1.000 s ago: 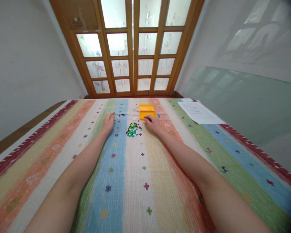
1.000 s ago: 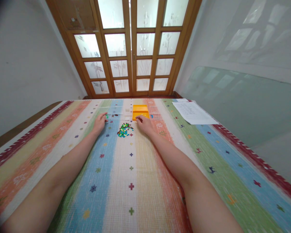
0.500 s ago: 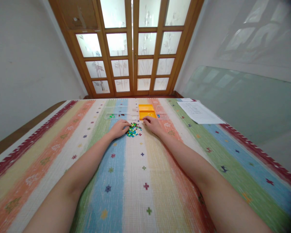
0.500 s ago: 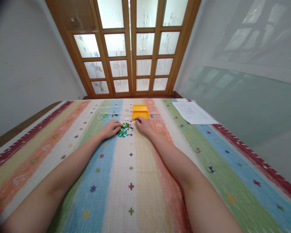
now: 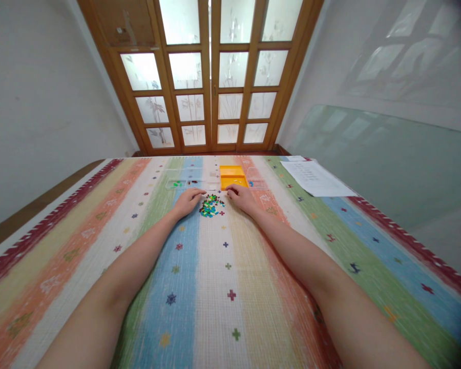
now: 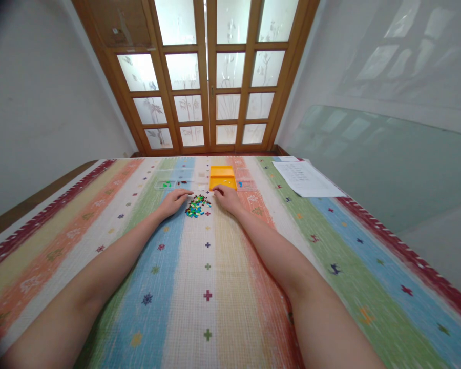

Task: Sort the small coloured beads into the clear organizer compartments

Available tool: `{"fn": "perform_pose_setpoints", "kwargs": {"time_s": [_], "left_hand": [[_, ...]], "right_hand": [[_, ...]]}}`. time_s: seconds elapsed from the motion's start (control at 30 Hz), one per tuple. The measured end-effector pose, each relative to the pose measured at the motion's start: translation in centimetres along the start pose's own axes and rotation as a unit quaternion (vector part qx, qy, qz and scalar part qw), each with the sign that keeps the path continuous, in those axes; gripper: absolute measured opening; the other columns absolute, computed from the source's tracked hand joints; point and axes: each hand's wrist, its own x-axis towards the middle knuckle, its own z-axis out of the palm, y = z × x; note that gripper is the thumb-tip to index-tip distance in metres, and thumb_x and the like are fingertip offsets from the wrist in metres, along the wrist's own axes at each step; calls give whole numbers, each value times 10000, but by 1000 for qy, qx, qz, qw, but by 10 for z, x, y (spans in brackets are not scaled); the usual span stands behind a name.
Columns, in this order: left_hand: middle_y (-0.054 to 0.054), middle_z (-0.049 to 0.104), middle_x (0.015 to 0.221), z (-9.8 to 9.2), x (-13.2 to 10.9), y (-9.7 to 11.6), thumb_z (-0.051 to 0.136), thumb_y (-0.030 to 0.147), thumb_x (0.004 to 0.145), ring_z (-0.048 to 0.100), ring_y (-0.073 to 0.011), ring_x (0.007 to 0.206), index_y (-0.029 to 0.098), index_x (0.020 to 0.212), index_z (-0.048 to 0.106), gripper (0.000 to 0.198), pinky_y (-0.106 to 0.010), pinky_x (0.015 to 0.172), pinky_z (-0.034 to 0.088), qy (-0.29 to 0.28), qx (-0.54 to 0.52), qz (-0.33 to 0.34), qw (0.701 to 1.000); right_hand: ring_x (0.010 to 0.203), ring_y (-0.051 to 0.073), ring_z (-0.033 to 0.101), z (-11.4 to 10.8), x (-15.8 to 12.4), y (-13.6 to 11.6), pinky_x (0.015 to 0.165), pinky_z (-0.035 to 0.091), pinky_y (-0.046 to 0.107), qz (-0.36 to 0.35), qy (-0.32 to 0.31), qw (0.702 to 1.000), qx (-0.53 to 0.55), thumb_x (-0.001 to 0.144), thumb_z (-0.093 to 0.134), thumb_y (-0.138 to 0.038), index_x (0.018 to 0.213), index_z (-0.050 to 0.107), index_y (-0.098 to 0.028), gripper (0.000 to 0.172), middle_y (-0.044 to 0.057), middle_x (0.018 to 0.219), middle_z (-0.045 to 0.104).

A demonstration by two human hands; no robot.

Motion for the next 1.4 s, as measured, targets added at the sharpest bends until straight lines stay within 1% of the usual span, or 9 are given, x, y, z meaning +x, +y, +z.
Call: {"fn": "perform_pose_setpoints", "kwargs": {"time_s": [0.1,0.3,0.4,0.5,0.6,0.77,0.93,1.2,1.4], "left_hand": [[-77,761,1212,-2,3,-10,500,328,979,681,-255,1119,216,1176,781,361,-450,1079,504,55,-66,-64,994],[-82,766,1191,-5,7,-27,517,421,956,702,-216,951,218,1188,760,392,-358,842,579,119,-193,-180,957],[-74,776,1132,-7,6,-30,531,393,936,695,-229,942,225,1131,771,352,-389,883,574,121,-143,-165,968],[-80,771,1073,-8,3,-30,566,323,906,681,-262,971,226,1062,783,284,-450,969,544,92,-20,-93,991],[-102,747,1085,-8,0,-29,596,265,883,662,-300,1044,225,1036,789,250,-486,1031,505,55,92,-33,994],[-120,725,1090,-10,-3,-31,636,246,859,639,-341,1090,241,1039,805,246,-508,1050,483,36,152,-34,987],[-122,734,1061,-11,-3,-32,634,269,877,642,-329,1046,238,1022,816,235,-485,1005,504,31,190,-33,981],[-96,724,998,-15,-2,-36,607,202,876,660,-270,931,231,997,776,209,-415,931,505,93,161,-83,979],[-77,712,1030,-25,0,-48,557,193,904,632,-227,889,209,992,755,218,-366,902,489,186,76,-131,971]], "right_hand": [[985,215,692,-1,0,-1,910,511,327,1,-2,1000,0,964,566,-196,1033,756,-219,204,36,1057,774],[986,216,689,-1,0,-2,923,514,330,6,-6,1000,1,957,567,-192,1030,760,-219,207,39,1060,773],[977,215,690,0,0,-1,922,516,331,4,-5,1000,4,962,561,-196,1033,762,-222,215,37,1052,773],[978,217,693,1,0,1,922,518,334,3,-2,1000,3,963,568,-201,1035,761,-227,208,35,1054,775],[988,221,694,1,0,2,929,519,344,-1,-2,1000,2,968,569,-209,1045,762,-226,208,37,1068,776],[983,223,695,1,1,3,922,523,347,0,-6,1000,-3,968,574,-212,1050,761,-229,205,35,1061,775],[972,223,698,2,0,5,892,519,333,-6,-4,1000,-2,972,584,-194,1044,758,-230,192,28,1052,774],[977,210,692,2,0,4,904,510,314,0,-8,1000,-7,977,581,-185,1049,759,-217,194,30,1063,775],[965,208,691,3,0,5,886,503,308,-4,-6,1000,1,973,577,-180,1053,760,-211,202,29,1054,773]]}}
